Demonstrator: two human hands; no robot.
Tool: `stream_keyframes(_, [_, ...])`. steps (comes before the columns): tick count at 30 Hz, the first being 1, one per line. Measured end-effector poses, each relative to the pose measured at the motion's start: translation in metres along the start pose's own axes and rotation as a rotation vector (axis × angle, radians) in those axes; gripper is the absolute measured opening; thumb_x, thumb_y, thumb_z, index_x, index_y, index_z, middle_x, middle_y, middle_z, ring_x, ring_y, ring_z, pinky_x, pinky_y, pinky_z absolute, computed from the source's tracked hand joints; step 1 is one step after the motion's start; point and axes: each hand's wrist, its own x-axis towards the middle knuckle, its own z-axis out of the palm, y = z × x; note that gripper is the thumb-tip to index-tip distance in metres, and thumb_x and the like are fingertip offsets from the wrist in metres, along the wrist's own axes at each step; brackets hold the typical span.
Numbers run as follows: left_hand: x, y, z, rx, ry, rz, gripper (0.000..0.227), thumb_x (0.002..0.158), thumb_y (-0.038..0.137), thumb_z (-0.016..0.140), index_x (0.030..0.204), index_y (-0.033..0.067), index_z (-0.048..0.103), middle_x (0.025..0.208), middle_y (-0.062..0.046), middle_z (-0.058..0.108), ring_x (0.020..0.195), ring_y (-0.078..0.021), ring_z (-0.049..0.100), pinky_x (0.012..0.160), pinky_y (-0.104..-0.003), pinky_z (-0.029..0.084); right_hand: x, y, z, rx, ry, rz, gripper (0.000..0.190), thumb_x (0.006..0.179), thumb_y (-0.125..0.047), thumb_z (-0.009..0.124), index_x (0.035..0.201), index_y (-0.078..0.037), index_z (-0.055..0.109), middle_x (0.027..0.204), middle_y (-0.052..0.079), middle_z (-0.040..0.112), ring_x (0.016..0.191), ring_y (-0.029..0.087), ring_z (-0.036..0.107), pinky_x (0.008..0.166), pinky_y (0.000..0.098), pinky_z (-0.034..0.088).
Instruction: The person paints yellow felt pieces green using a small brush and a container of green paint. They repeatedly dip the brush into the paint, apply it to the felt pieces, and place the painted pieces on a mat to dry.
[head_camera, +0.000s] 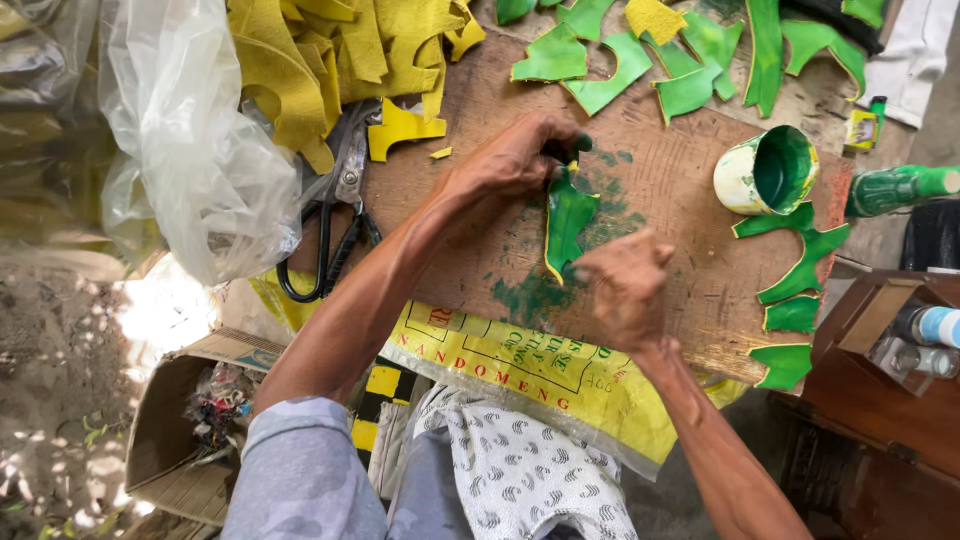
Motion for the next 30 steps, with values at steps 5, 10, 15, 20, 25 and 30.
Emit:
stream_keyframes(5, [0.001, 0.004, 0.002, -0.017, -0.028, -0.007, 0.05, 0.078, -0.014, 0.066, 0.126, 0.0014, 0.069, 0.107, -0.009, 0.077, 0.097, -0.0181, 0.074, 0.089, -0.031, 0.061, 0.012, 0.025, 0.022, -0.122, 0.027, 0.063, 0.02, 0.102, -0.01, 0.067, 0.085, -0.011, 0.077, 0.074, 0.003, 0.067, 0.08, 0.02, 0.05, 0.087, 0.0376, 0.031])
stream_keyframes(10, [-0.004, 0.004, 0.001, 0.018, -0.002, -0.057, 0.038, 0.081, -0.01, 0.069, 0.117, 0.002, 0.073, 0.103, -0.009, 0.077, 0.094, -0.0191, 0.073, 0.088, -0.032, 0.061, -0.007, 0.012, -0.007, 0.024, 0.042, 0.065, 0.019, 0.105, -0.013, 0.063, 0.089, -0.012, 0.073, 0.081, 0.003, 0.067, 0.089, 0.016, 0.054, 0.092, 0.0354, 0.038])
stream_keyframes(15, [0.004, -0.001, 0.002, 0.029, -0.014, 0.022, 0.044, 0.081, -0.014, 0.064, 0.121, 0.003, 0.072, 0.108, -0.012, 0.076, 0.097, -0.0215, 0.073, 0.09, -0.033, 0.062, 0.035, 0.033, 0.027, -0.094, 0.075, -0.004, 0.018, 0.103, -0.014, 0.067, 0.087, -0.011, 0.074, 0.08, 0.008, 0.069, 0.087, 0.021, 0.054, 0.087, 0.0399, 0.033])
stream_keyframes(20, [0.001, 0.0, 0.0, 0.004, 0.004, 0.079, 0.047, 0.077, -0.016, 0.063, 0.12, 0.0019, 0.072, 0.112, -0.013, 0.076, 0.099, -0.0231, 0.073, 0.089, -0.034, 0.062, -0.022, -0.033, 0.0, 0.068, 0.002, 0.032, 0.014, 0.096, -0.01, 0.069, 0.084, -0.013, 0.075, 0.077, 0.002, 0.069, 0.087, 0.018, 0.058, 0.096, 0.0403, 0.034])
stream_keyframes(25, [-0.021, 0.036, -0.024, -0.033, -0.174, -0.125, 0.037, 0.098, -0.008, 0.045, 0.129, 0.0023, 0.062, 0.1, -0.015, 0.076, 0.09, -0.0268, 0.074, 0.08, -0.035, 0.064, -0.027, -0.004, -0.082, 0.404, 0.425, 0.4, 0.006, 0.103, 0.0, 0.076, 0.103, -0.002, 0.071, 0.103, 0.003, 0.066, 0.091, 0.01, 0.06, 0.082, 0.0225, 0.054])
stream_keyframes(30, [-0.132, 0.129, 0.063, 0.351, 0.553, 0.077, 0.076, 0.067, 0.016, 0.082, 0.132, -0.0063, 0.05, 0.121, -0.028, 0.058, 0.108, -0.04, 0.058, 0.088, -0.049, 0.052, -0.045, 0.01, -0.09, 0.27, 0.4, 0.434, 0.009, 0.102, 0.001, 0.078, 0.108, 0.003, 0.072, 0.102, 0.006, 0.066, 0.095, 0.011, 0.06, 0.085, 0.0245, 0.05])
